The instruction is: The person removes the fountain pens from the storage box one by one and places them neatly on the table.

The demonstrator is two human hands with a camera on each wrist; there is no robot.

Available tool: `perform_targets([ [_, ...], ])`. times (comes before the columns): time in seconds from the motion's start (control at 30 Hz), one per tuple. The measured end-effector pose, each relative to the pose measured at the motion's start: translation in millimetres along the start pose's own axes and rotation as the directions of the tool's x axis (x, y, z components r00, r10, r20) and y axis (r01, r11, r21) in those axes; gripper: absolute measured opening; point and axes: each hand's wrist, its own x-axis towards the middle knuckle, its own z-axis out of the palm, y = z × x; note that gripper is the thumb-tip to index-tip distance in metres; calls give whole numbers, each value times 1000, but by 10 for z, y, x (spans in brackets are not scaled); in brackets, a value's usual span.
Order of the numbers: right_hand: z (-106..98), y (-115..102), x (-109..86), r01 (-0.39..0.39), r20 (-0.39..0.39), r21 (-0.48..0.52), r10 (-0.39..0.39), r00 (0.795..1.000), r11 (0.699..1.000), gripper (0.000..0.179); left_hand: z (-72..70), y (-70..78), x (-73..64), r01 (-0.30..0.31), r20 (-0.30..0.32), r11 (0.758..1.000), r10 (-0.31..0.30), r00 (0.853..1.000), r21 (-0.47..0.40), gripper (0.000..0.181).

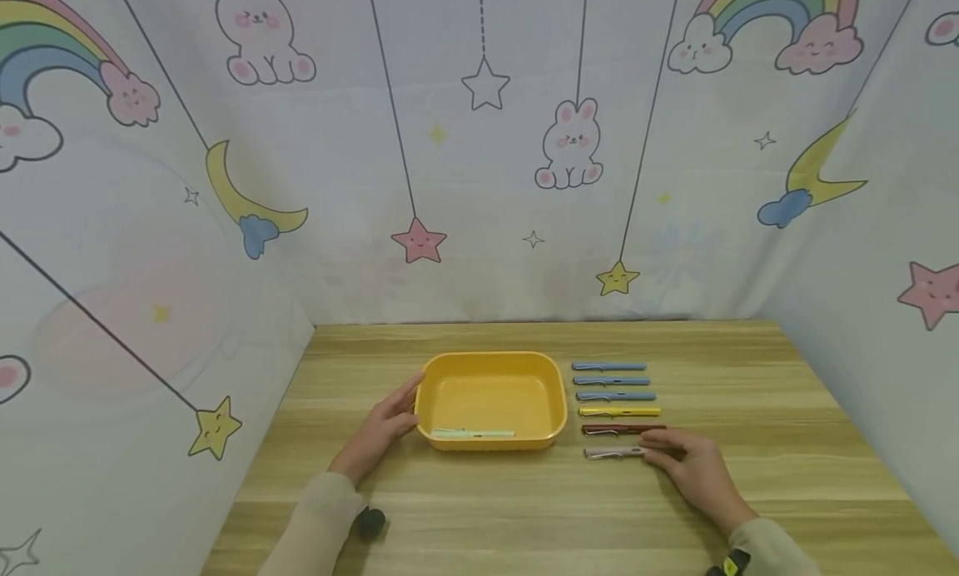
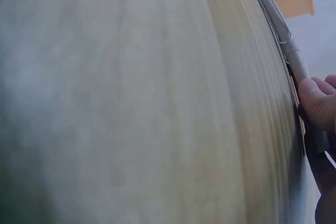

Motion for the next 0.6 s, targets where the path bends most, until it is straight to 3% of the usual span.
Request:
perform_targets([
  [0.6, 4, 5, 29, 20, 20, -101, -18, 1000, 995, 36, -1, 0, -5, -14, 7, 1000, 14, 1000, -17, 69],
])
